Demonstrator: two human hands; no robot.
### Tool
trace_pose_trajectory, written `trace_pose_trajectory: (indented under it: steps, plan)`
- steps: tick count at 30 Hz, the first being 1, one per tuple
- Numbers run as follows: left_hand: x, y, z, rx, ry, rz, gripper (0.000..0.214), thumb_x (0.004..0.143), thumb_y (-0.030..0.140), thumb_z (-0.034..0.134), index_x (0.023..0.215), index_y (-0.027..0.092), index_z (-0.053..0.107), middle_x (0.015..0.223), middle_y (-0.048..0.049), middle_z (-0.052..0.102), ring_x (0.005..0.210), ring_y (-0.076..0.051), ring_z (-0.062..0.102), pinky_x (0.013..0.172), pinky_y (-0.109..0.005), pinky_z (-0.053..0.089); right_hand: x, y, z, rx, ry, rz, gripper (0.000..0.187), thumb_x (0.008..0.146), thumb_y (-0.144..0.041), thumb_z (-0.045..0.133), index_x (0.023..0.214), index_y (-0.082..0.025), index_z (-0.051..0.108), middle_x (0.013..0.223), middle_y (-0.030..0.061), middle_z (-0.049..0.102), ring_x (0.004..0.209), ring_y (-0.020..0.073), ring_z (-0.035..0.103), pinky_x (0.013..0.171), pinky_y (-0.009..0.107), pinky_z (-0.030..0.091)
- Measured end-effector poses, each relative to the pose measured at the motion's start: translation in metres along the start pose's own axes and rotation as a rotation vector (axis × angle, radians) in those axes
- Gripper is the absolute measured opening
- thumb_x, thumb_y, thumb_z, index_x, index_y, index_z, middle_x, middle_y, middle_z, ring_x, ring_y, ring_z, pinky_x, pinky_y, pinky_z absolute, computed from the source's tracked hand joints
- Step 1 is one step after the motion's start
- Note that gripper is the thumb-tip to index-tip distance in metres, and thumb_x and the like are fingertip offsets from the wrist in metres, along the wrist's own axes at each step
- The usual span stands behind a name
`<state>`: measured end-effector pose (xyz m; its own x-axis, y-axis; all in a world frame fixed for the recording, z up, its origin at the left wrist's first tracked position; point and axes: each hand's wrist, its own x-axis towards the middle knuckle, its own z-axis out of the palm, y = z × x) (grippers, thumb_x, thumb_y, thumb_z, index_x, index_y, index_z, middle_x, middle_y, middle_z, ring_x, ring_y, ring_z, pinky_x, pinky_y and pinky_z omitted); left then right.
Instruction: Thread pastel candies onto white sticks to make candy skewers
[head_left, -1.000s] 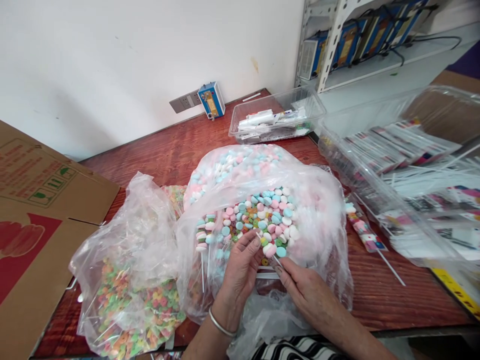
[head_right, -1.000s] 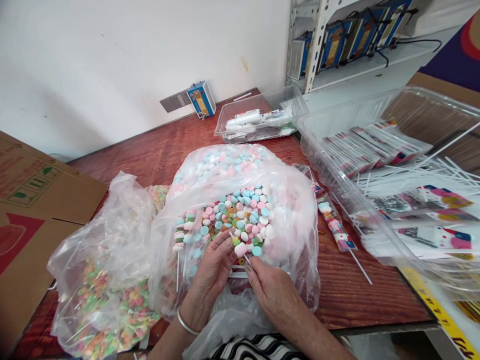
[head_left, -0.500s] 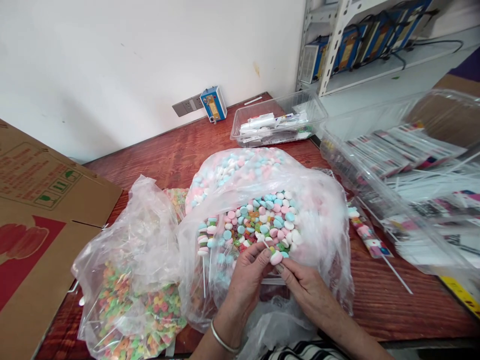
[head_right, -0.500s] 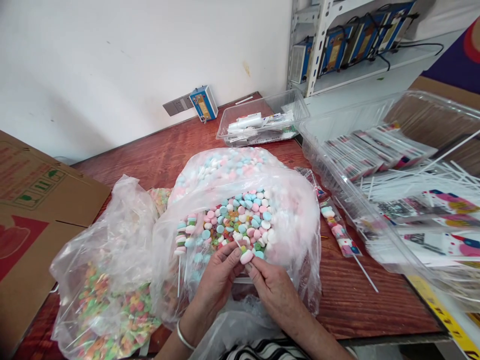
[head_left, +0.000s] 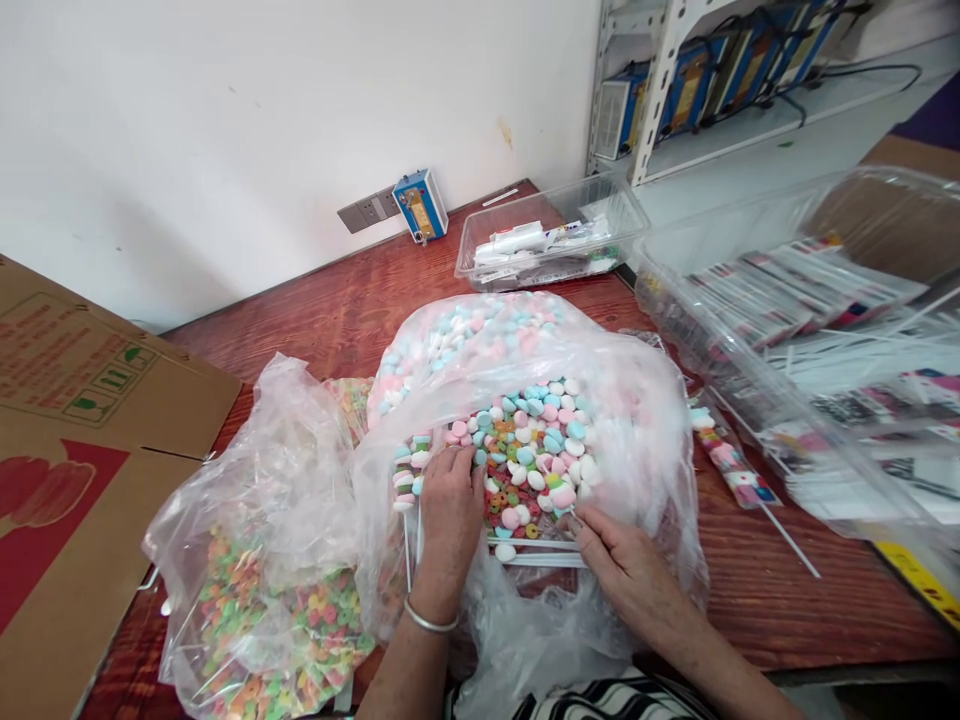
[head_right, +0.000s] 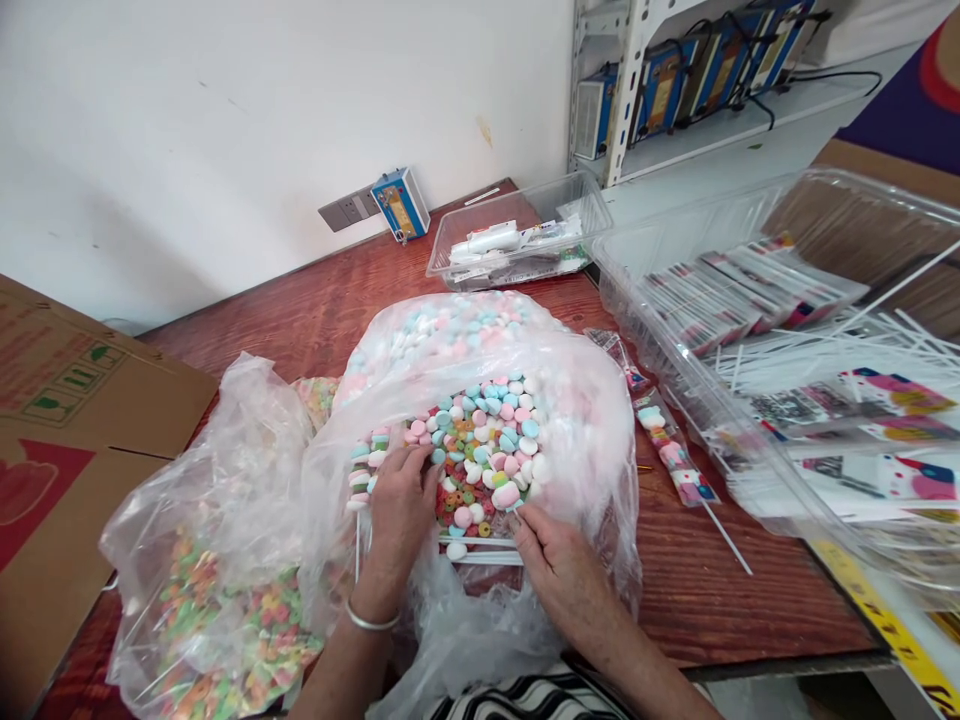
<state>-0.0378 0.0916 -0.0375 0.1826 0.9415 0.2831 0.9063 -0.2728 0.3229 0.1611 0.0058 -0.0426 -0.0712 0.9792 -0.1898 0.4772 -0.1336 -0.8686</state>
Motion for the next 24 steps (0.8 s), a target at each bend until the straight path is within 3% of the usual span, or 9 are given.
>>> trace_pose_trajectory:
  steps: [4, 12, 16, 18, 21, 24]
  plan:
    - [0.003, 0.001, 0.007, 0.012, 0.038, 0.013, 0.016, 0.086, 0.016, 0.056, 0.099, 0.022, 0.063, 0.103, -0.0103, 0.065, 0.103, -0.029, 0.057, 0.091, -0.043, 0.045, 0.001, 0.000, 0.003, -0.015, -0.014, -0.029, 0.029, 0.095, -0.032, 0.034, 0.076, -0.021, 0.054, 0.067, -0.0004, 0.060, 0.063, 0.0170, 0.056, 0.058, 0.027, 0.038]
    - [0.003, 0.006, -0.004, -0.371, 0.063, -0.170, 0.007, 0.086, 0.023, 0.057, 0.091, 0.022, 0.062, 0.085, -0.0027, 0.065, 0.076, -0.018, 0.060, 0.072, -0.031, 0.046, -0.003, 0.003, 0.007, 0.009, -0.041, -0.028, 0.028, 0.095, -0.030, 0.035, 0.076, -0.020, 0.053, 0.069, -0.0005, 0.061, 0.065, 0.0171, 0.057, 0.059, 0.027, 0.038]
    - [0.016, 0.014, -0.001, -0.563, 0.097, -0.261, 0.015, 0.084, 0.027, 0.061, 0.097, 0.021, 0.064, 0.088, -0.0027, 0.065, 0.074, -0.016, 0.061, 0.071, -0.028, 0.047, -0.004, 0.003, 0.006, 0.018, -0.007, -0.025, 0.028, 0.094, -0.029, 0.036, 0.075, -0.020, 0.054, 0.067, -0.0006, 0.061, 0.064, 0.0167, 0.056, 0.059, 0.026, 0.038]
    - [0.025, 0.018, 0.001, -0.745, 0.024, -0.354, 0.024, 0.081, 0.029, 0.063, 0.104, 0.021, 0.064, 0.090, -0.0033, 0.066, 0.075, -0.016, 0.062, 0.070, -0.028, 0.049, -0.005, 0.005, 0.005, 0.024, 0.016, -0.022, 0.028, 0.094, -0.028, 0.037, 0.073, -0.020, 0.054, 0.066, -0.0006, 0.060, 0.063, 0.0166, 0.055, 0.058, 0.026, 0.039]
    - [0.034, 0.022, 0.003, -1.046, -0.189, -0.497, 0.026, 0.076, 0.031, 0.066, 0.099, 0.018, 0.066, 0.085, -0.0035, 0.068, 0.073, -0.016, 0.064, 0.067, -0.027, 0.051, -0.008, 0.007, 0.003, 0.064, 0.050, -0.024, 0.029, 0.094, -0.029, 0.039, 0.073, -0.020, 0.056, 0.068, 0.0000, 0.062, 0.063, 0.0167, 0.056, 0.060, 0.026, 0.042]
    - [0.036, 0.026, 0.006, -0.999, -0.240, -0.499, 0.022, 0.074, 0.031, 0.068, 0.091, 0.018, 0.066, 0.069, -0.0003, 0.066, 0.063, -0.016, 0.061, 0.061, -0.027, 0.049, -0.009, 0.010, 0.000, 0.100, 0.085, -0.032, 0.027, 0.093, -0.031, 0.042, 0.075, -0.020, 0.059, 0.066, -0.0001, 0.063, 0.063, 0.0173, 0.056, 0.062, 0.026, 0.045]
